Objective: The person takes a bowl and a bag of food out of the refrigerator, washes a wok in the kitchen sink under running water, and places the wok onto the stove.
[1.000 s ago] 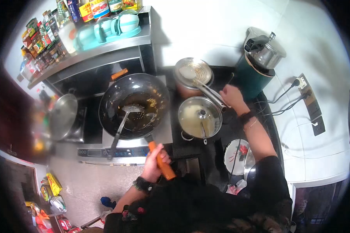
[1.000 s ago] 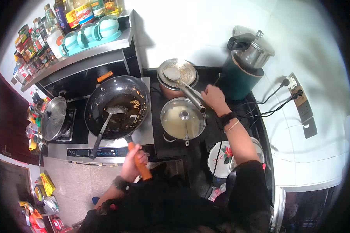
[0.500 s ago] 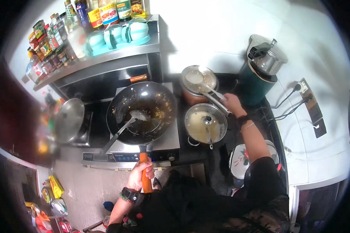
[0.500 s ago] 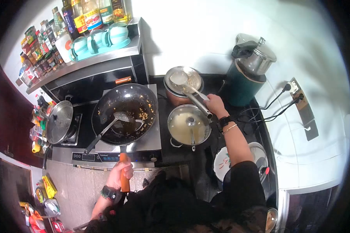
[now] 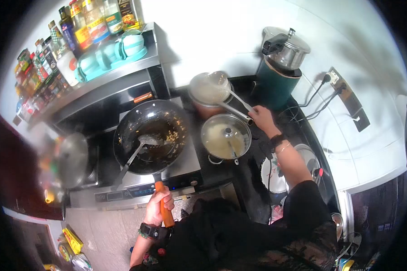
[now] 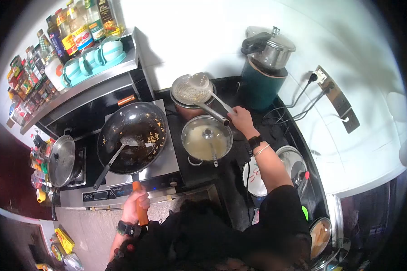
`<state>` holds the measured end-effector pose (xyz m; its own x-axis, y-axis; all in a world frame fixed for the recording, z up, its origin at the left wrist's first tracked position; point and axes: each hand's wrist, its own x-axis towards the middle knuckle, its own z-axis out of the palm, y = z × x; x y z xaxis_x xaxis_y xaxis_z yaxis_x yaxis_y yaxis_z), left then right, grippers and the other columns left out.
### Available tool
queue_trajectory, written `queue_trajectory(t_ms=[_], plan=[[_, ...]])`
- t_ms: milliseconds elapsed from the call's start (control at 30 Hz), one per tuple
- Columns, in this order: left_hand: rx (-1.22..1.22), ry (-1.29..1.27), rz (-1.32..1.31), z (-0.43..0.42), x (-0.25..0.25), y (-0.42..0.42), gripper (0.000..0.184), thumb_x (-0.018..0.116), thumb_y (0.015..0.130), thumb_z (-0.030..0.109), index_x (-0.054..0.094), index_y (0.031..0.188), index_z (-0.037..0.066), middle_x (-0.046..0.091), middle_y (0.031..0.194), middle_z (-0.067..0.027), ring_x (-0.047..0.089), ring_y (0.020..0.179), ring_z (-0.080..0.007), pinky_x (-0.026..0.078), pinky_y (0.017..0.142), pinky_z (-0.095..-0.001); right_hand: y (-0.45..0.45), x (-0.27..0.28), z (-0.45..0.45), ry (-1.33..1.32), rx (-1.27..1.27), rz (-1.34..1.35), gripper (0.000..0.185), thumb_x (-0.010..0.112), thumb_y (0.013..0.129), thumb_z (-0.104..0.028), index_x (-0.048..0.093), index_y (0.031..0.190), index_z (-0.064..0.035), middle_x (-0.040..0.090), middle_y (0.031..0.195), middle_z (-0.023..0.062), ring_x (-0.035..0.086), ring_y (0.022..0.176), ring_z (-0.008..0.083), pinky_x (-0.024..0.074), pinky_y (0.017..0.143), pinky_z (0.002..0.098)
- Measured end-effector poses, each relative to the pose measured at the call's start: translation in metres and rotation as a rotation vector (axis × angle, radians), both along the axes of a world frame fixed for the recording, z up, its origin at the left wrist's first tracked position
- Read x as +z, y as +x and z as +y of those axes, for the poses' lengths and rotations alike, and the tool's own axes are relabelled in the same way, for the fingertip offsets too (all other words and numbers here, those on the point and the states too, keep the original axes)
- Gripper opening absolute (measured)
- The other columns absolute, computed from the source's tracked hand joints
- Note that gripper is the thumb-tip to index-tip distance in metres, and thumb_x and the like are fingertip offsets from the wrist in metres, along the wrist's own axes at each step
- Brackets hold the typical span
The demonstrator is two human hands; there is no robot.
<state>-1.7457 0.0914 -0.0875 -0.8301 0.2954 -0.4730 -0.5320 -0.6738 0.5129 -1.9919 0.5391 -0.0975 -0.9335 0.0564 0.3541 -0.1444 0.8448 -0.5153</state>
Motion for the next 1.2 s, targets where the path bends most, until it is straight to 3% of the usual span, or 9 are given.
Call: queue_trajectory(t_ms=[167, 333, 400, 467, 500, 567, 767, 933, 1200], plan=[[-0.026, -0.012, -0.043, -0.005, -0.007, -0.001, 0.017, 0.060, 0.083, 0.011, 0.049, 0.097, 0.011, 0.040, 0.062, 0.0039, 0.038, 0.047, -0.0080, 0.032, 0.046, -0.0246, 0.057, 0.040, 0.001, -0.148, -0.084, -0.047, 0.030, 0.069, 0.079, -0.026, 0.065, 0.096, -0.0018, 0.067, 0.089, 0.0190, 0.064, 0.086, 0.0342, 0.0498, 0.074, 0.0398], [-0.061, -0.011, -0.021, -0.009, -0.001, -0.001, 0.015, 0.057, 0.085, 0.011, 0.049, 0.097, 0.011, 0.038, 0.061, 0.0046, 0.037, 0.048, -0.0064, 0.032, 0.046, -0.0222, 0.166, 0.055, -0.017, -0.194, -0.374, -0.049, 0.032, 0.068, 0.081, -0.025, 0.063, 0.101, -0.0007, 0.066, 0.089, 0.0199, 0.064, 0.085, 0.0363, 0.0500, 0.072, 0.0393], [-0.075, -0.010, -0.029, -0.015, -0.003, -0.004, 0.011, 0.054, 0.087, 0.010, 0.048, 0.096, 0.011, 0.037, 0.062, 0.0046, 0.036, 0.047, -0.0058, 0.033, 0.046, -0.0222, 0.204, 0.023, -0.019, -0.347, -0.486, -0.095, 0.033, 0.069, 0.081, -0.026, 0.060, 0.102, -0.0013, 0.065, 0.083, 0.0205, 0.064, 0.082, 0.0358, 0.0489, 0.068, 0.0410], [-0.133, 0.021, -0.033, -0.024, -0.010, -0.008, 0.011, 0.054, 0.087, 0.009, 0.048, 0.096, 0.011, 0.037, 0.062, 0.0044, 0.036, 0.047, -0.0059, 0.033, 0.045, -0.0223, 0.234, -0.015, -0.025, -0.304, -0.532, -0.024, 0.036, 0.068, 0.082, -0.027, 0.057, 0.103, 0.0000, 0.064, 0.075, 0.0204, 0.064, 0.075, 0.0370, 0.0477, 0.065, 0.0433], [-0.154, 0.054, -0.022, -0.027, -0.014, -0.010, 0.011, 0.053, 0.087, 0.009, 0.047, 0.096, 0.011, 0.037, 0.062, 0.0042, 0.036, 0.047, -0.0060, 0.033, 0.045, -0.0225, 0.247, -0.019, -0.039, -0.182, -0.532, 0.151, 0.034, 0.067, 0.082, -0.025, 0.056, 0.101, 0.0013, 0.063, 0.075, 0.0215, 0.063, 0.074, 0.0388, 0.0478, 0.065, 0.0450], [-0.163, 0.071, -0.046, -0.030, -0.013, -0.010, 0.011, 0.053, 0.087, 0.008, 0.046, 0.095, 0.011, 0.037, 0.062, 0.0038, 0.036, 0.047, -0.0063, 0.034, 0.045, -0.0228, 0.258, -0.049, -0.050, -0.346, -0.599, -0.008, 0.031, 0.066, 0.082, -0.023, 0.056, 0.099, 0.0007, 0.063, 0.079, 0.0232, 0.063, 0.076, 0.0402, 0.0475, 0.067, 0.0471], [-0.184, 0.063, -0.029, -0.032, -0.014, -0.009, 0.011, 0.053, 0.087, 0.008, 0.046, 0.095, 0.011, 0.038, 0.062, 0.0035, 0.037, 0.047, -0.0063, 0.034, 0.045, -0.0229, 0.261, -0.131, -0.094, -0.279, -0.723, 0.033, 0.030, 0.064, 0.083, -0.022, 0.055, 0.099, 0.0001, 0.064, 0.081, 0.0235, 0.062, 0.079, 0.0427, 0.0473, 0.070, 0.0499], [-0.177, 0.085, -0.029, -0.035, -0.014, -0.008, 0.011, 0.053, 0.088, 0.008, 0.046, 0.096, 0.011, 0.038, 0.062, 0.0033, 0.038, 0.047, -0.0070, 0.036, 0.046, -0.0232, 0.243, -0.149, -0.115, -0.415, -0.772, -0.105, 0.027, 0.063, 0.083, -0.021, 0.057, 0.098, 0.0002, 0.064, 0.087, 0.0252, 0.062, 0.085, 0.0424, 0.0482, 0.074, 0.0474], [-0.134, 0.042, -0.033, -0.037, -0.006, -0.004, 0.011, 0.052, 0.088, 0.008, 0.047, 0.098, 0.010, 0.039, 0.063, 0.0027, 0.040, 0.049, -0.0082, 0.037, 0.047, -0.0245, 0.243, -0.172, -0.115, -0.319, -0.749, -0.234, 0.031, 0.059, 0.084, -0.020, 0.050, 0.105, 0.0005, 0.063, 0.091, 0.0295, 0.061, 0.087, 0.0466, 0.0470, 0.077, 0.0530]])
